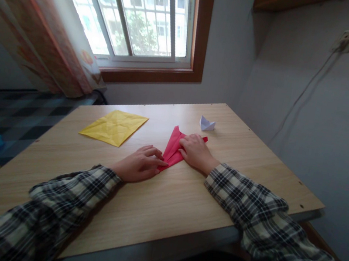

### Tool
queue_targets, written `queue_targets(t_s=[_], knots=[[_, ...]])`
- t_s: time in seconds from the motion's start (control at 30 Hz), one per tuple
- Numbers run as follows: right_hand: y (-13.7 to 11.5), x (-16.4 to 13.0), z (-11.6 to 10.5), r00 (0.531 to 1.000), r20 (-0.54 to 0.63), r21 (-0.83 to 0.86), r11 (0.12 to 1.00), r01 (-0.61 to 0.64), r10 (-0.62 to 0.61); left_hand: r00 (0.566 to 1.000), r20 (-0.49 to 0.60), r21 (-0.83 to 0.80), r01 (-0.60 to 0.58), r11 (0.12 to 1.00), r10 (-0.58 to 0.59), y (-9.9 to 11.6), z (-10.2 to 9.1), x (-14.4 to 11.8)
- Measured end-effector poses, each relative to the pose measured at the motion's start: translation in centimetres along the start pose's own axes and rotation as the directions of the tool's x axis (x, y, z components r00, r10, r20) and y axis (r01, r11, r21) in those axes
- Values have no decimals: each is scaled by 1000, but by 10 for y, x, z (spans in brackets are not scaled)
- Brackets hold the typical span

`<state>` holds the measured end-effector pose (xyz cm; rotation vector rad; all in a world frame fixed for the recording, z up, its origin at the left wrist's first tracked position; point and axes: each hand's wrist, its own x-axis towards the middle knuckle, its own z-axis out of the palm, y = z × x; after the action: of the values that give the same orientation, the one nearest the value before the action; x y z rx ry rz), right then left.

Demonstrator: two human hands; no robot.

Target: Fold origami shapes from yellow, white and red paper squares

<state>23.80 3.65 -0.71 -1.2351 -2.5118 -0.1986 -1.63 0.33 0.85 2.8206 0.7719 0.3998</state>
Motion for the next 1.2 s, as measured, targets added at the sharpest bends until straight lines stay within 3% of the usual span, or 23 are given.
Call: queue_targets(t_s=[0.6, 0.8, 0.93, 1.2], knots=[[13, -1, 16, 982, -71, -57, 982, -180, 175, 1000, 1, 157, 7, 988, -7, 0, 4, -1], [12, -2, 16, 975, -72, -54, 975, -214, 210, 999, 30, 31, -22, 999, 21, 1, 7, 1], [11, -1, 15, 974, -100, -40, 977, -210, 206, 999, 50, -19, -9, 1000, 10, 3, 5, 2], [-1, -1, 0, 972, -205, 151, 985, -89, 119, 994, -1, 119, 109, 987, -110, 1, 7, 2]])
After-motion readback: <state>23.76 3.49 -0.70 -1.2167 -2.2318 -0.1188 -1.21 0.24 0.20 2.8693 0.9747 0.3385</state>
